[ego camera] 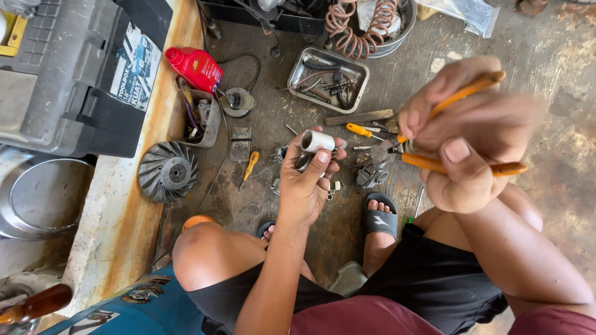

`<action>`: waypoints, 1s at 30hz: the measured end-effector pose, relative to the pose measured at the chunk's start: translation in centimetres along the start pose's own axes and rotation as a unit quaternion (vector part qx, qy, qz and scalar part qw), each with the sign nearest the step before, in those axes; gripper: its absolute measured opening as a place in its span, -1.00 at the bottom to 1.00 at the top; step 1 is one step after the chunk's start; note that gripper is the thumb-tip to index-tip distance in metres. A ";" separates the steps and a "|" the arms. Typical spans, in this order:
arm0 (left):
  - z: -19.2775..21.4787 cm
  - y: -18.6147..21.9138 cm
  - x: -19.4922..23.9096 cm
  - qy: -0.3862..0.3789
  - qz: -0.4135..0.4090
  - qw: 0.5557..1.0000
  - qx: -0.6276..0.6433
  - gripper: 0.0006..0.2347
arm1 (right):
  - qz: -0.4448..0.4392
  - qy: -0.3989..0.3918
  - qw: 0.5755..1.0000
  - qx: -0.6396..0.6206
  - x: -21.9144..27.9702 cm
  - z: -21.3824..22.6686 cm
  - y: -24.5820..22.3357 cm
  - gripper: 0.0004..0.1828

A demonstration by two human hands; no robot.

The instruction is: Cleaning and assembling a motorcycle carburetor using a rag and screwdriver

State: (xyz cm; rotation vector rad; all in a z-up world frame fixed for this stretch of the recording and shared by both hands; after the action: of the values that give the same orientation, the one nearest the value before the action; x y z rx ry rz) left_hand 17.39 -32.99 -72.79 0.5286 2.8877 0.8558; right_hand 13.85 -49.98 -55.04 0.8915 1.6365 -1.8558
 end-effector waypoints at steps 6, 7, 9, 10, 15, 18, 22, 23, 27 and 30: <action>-0.1 1.5 -0.1 -0.022 -0.039 0.999 -0.004 -0.57 | 0.022 -0.256 0.954 0.155 1.3 -3.7 3.0 -0.89; 0.0 1.5 0.0 -0.023 -0.037 0.999 -0.006 -0.57 | 0.022 -0.254 0.954 0.155 1.5 -4.0 2.9 -0.89; 0.1 1.7 0.1 -0.028 -0.047 0.998 0.006 -0.59 | -0.018 -0.291 0.935 0.203 2.0 -5.0 3.3 -0.72; 0.1 1.8 0.1 -0.029 -0.046 0.998 0.006 -0.59 | -0.018 -0.290 0.935 0.204 2.1 -5.2 3.3 -0.72; -0.1 2.7 0.7 -0.005 -0.065 0.994 -0.091 -0.62 | 0.051 -0.244 0.934 0.257 3.8 -5.6 4.6 -0.91; -0.5 4.5 0.9 0.054 -0.082 0.947 -0.307 -0.65 | 0.028 -0.251 0.939 0.234 3.3 -5.8 4.6 -0.89; -0.4 6.4 0.2 0.063 -0.096 0.936 -0.332 -0.69 | 0.005 -0.262 0.942 0.208 3.4 -6.9 6.5 -0.82; 0.4 6.9 0.3 0.099 -0.100 0.923 -0.358 -0.67 | -0.015 -0.265 0.944 0.195 4.1 -7.2 7.8 -0.83; 3.5 8.3 0.5 0.186 -0.120 0.913 -0.342 -0.64 | -0.167 -0.269 0.934 0.165 10.2 -9.2 18.3 -0.95; 4.3 8.6 0.7 0.193 -0.127 0.913 -0.338 -0.63 | -0.361 -0.412 0.812 0.200 21.2 -12.4 26.9 -0.75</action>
State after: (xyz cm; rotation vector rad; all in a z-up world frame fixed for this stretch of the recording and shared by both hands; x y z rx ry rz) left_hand 20.10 -23.81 -71.69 -0.0972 2.5858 1.9534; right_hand 21.62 -40.64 -89.38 -0.5240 1.0591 -2.6025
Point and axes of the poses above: each hand's wrist, its own x-axis away from the middle knuckle, its own z-axis out of the back of the hand, y = z × x, the point moved 6 cm from there along -x, towards the middle knuckle, and after that the axes turned 2 degrees about -y, right-handed, at the moved point
